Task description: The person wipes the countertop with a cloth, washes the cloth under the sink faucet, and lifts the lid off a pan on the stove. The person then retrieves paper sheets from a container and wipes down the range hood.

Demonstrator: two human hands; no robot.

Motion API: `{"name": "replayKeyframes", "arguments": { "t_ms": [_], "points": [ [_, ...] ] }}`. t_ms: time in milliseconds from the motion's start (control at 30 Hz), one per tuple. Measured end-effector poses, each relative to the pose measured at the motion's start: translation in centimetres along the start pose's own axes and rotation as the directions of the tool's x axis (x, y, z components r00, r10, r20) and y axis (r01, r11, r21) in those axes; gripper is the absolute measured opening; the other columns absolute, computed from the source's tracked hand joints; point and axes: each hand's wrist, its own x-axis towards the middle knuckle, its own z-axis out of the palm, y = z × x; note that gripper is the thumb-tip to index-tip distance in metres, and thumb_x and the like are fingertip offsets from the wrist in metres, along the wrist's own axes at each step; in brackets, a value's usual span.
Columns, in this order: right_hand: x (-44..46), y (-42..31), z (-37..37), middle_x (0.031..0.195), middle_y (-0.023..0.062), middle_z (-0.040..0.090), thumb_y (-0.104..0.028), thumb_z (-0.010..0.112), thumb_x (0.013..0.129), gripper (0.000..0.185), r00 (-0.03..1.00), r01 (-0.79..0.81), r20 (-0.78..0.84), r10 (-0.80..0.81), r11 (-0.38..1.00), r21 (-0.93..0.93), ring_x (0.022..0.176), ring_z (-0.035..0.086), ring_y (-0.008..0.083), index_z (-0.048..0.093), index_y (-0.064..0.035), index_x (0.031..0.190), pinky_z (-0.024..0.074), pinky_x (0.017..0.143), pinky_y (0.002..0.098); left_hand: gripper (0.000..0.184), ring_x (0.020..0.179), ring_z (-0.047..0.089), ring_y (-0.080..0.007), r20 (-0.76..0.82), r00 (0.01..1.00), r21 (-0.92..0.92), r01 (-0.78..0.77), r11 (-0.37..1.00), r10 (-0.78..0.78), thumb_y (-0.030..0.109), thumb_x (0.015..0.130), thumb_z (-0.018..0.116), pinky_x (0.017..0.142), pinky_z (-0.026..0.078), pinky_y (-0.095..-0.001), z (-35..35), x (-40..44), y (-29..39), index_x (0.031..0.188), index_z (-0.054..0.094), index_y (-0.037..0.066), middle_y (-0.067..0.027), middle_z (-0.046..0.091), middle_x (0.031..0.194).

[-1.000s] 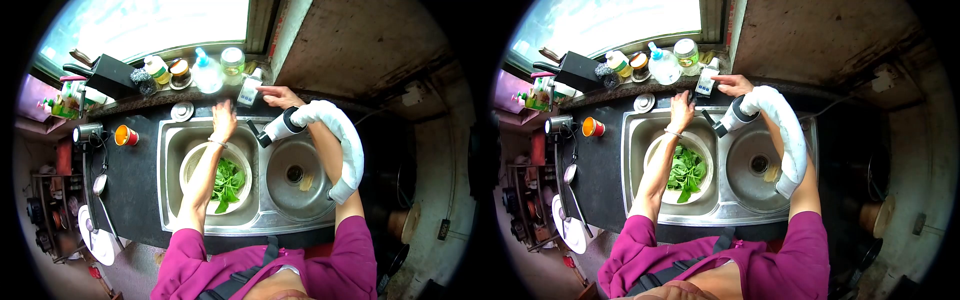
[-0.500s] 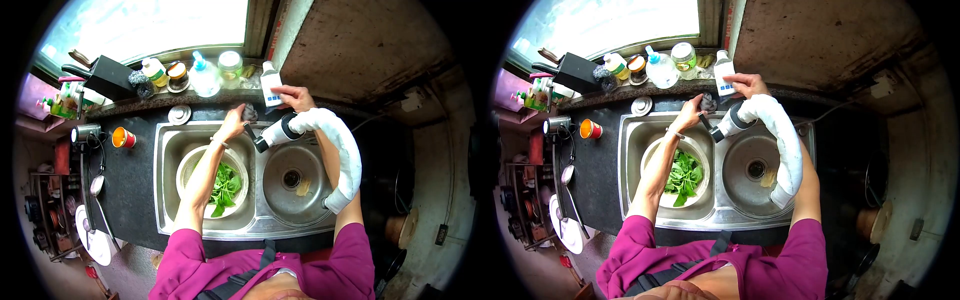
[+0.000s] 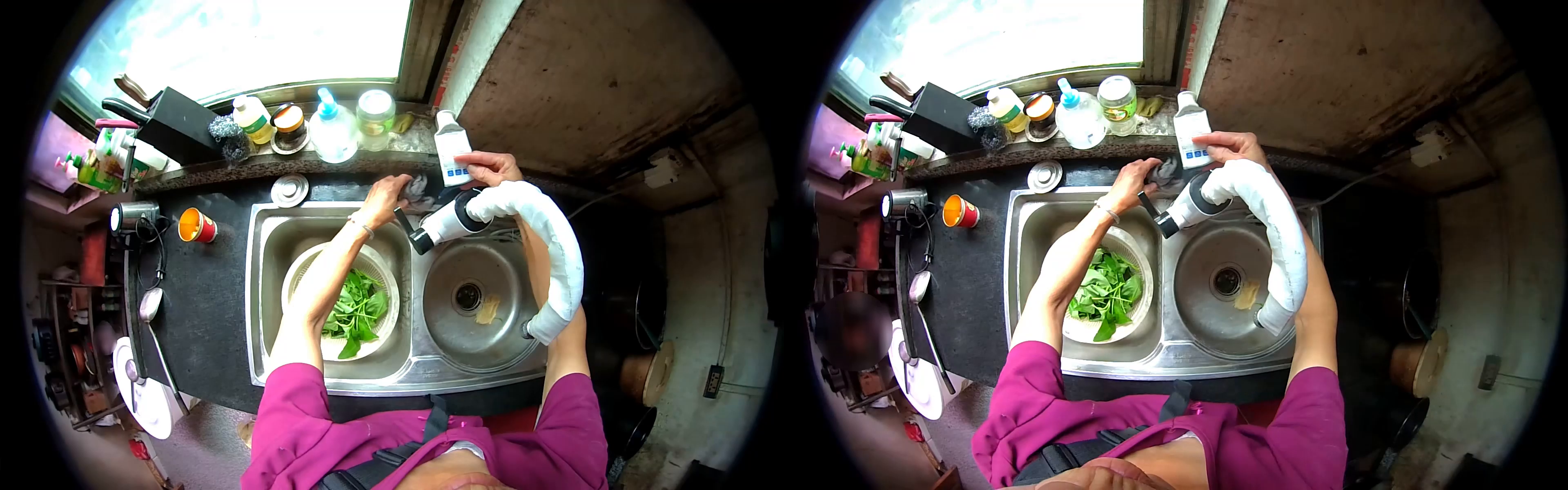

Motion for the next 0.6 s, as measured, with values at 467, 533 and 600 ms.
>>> {"name": "replayKeyframes", "arguments": {
  "t_ms": [467,533,600],
  "points": [
    [-0.3,1.5,-1.7,0.089,0.0064,0.065,-0.003,0.053,0.085,0.019,0.994,0.079,-0.078,-0.079,0.997,0.007,0.076,0.06,0.0105,0.065,-0.002,0.1,0.0498,0.068,0.0227,0.049,0.101,0.047,-0.0311,-0.388,0.92,0.569,0.288,0.77,-0.057,-0.001,0.064,0.057,0.087,0.039,-0.0398,-9.2,-8.4,-2.3,0.113,0.051,0.004,-0.0134,0.049,0.108],
    [-0.2,1.6,-1.8,0.089,0.0063,0.065,-0.003,0.053,0.085,0.019,0.993,0.087,-0.083,-0.087,0.996,0.006,0.076,0.06,0.0105,0.066,-0.0023,0.099,0.0498,0.068,0.023,0.041,0.096,0.049,-0.0294,-0.355,0.924,0.518,0.321,0.793,-0.143,0.0,0.067,0.053,0.08,0.045,-0.0348,-7.5,-8.1,-2.7,0.108,0.052,-0.001,-0.0126,0.051,0.102],
    [-0.3,1.7,-1.9,0.089,0.0062,0.065,-0.002,0.053,0.085,0.019,0.992,0.057,-0.109,-0.059,0.998,-0.025,0.076,0.06,0.0105,0.066,-0.0029,0.099,0.0499,0.068,0.0229,0.036,0.091,0.048,-0.0299,-0.332,0.939,0.519,0.265,0.813,-0.094,-0.001,0.069,0.049,0.077,0.045,-0.0369,-6.5,-7.2,-3.4,0.105,0.053,-0.001,-0.0118,0.05,0.1]
  ]
}}
